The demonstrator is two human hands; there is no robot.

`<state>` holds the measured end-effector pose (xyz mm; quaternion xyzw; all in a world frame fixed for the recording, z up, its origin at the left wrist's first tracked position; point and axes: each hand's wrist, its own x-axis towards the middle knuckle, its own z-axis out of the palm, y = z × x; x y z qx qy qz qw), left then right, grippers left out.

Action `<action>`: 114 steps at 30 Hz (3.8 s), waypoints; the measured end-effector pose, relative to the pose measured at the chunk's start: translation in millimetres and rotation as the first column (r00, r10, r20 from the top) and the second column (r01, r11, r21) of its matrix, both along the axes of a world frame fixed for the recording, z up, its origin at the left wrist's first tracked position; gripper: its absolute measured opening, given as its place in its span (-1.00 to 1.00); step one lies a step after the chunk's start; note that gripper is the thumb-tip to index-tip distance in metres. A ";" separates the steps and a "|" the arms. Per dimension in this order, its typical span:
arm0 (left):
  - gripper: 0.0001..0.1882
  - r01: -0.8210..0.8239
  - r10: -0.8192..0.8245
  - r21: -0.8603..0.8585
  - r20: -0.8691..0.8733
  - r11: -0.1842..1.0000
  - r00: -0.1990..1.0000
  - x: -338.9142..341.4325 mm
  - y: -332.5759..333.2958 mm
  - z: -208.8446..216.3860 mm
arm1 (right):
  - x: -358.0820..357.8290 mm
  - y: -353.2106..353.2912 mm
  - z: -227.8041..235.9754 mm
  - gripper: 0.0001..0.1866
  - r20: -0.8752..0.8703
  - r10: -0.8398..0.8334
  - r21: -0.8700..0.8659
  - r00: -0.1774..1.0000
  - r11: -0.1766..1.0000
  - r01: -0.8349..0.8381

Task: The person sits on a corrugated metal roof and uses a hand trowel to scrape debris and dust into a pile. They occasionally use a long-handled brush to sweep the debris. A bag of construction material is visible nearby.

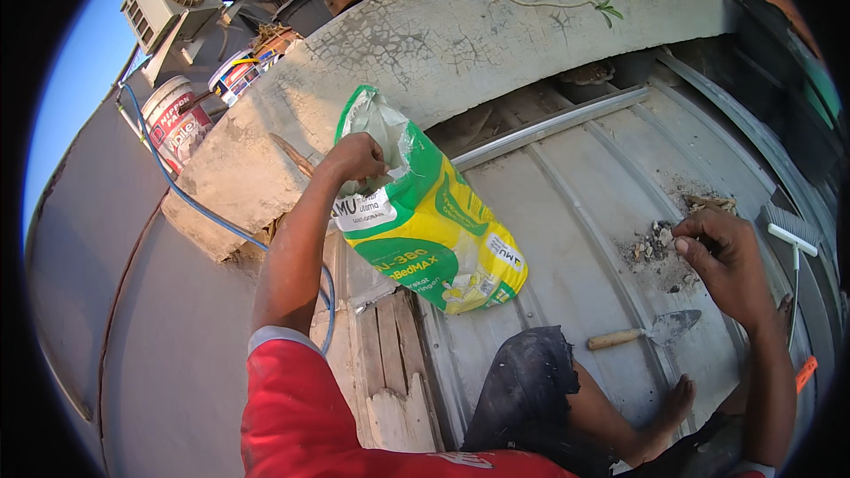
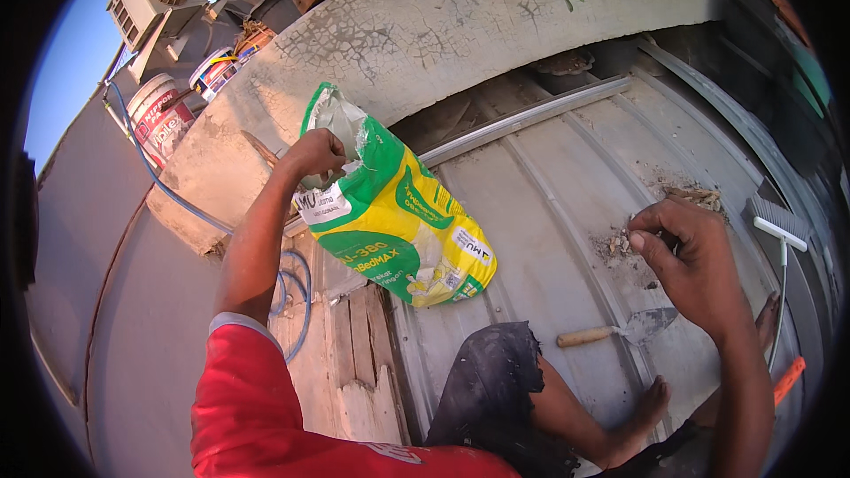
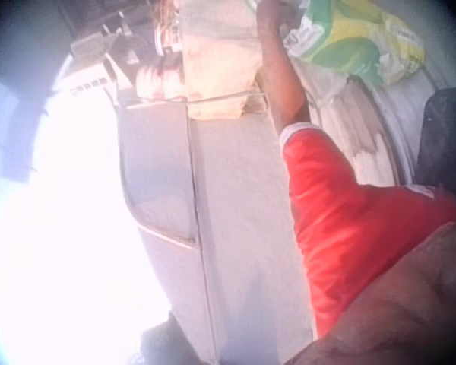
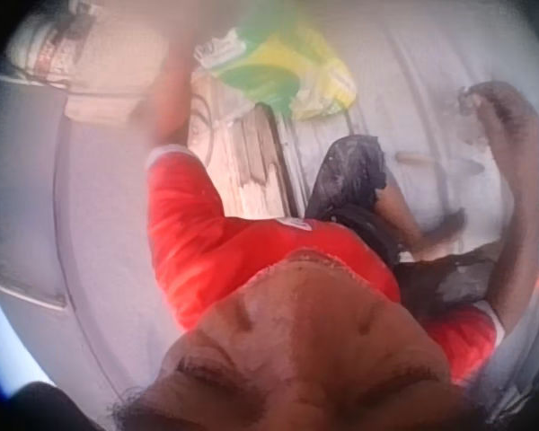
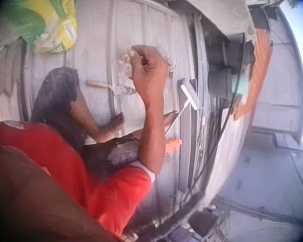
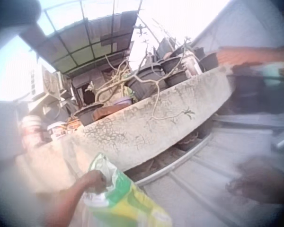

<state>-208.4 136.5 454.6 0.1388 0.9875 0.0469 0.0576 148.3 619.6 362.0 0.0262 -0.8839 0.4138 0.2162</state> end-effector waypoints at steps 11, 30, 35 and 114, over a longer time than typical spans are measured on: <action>-0.90 0.614 -0.178 -0.022 -0.965 0.789 0.194 121.6 91.5 -52.3 | -33.1 92.5 -85.2 -0.86 0.330 -0.336 0.579 0.882 0.810 0.093; -0.56 0.353 -0.490 0.392 0.340 0.849 0.802 265.8 348.2 -409.5 | -17.2 68.2 -213.1 -0.28 0.979 0.031 -0.025 0.200 0.999 -0.036; -0.46 0.191 -0.466 0.679 0.247 0.709 0.850 280.6 373.9 -360.1 | -41.1 47.7 -235.2 -0.35 0.784 -0.072 -0.021 0.617 0.989 0.143; -0.18 0.114 -0.082 0.139 -0.215 0.984 0.973 272.0 -75.9 -426.9 | -111.4 119.2 -309.9 -0.62 0.491 -0.603 0.589 0.629 0.762 0.271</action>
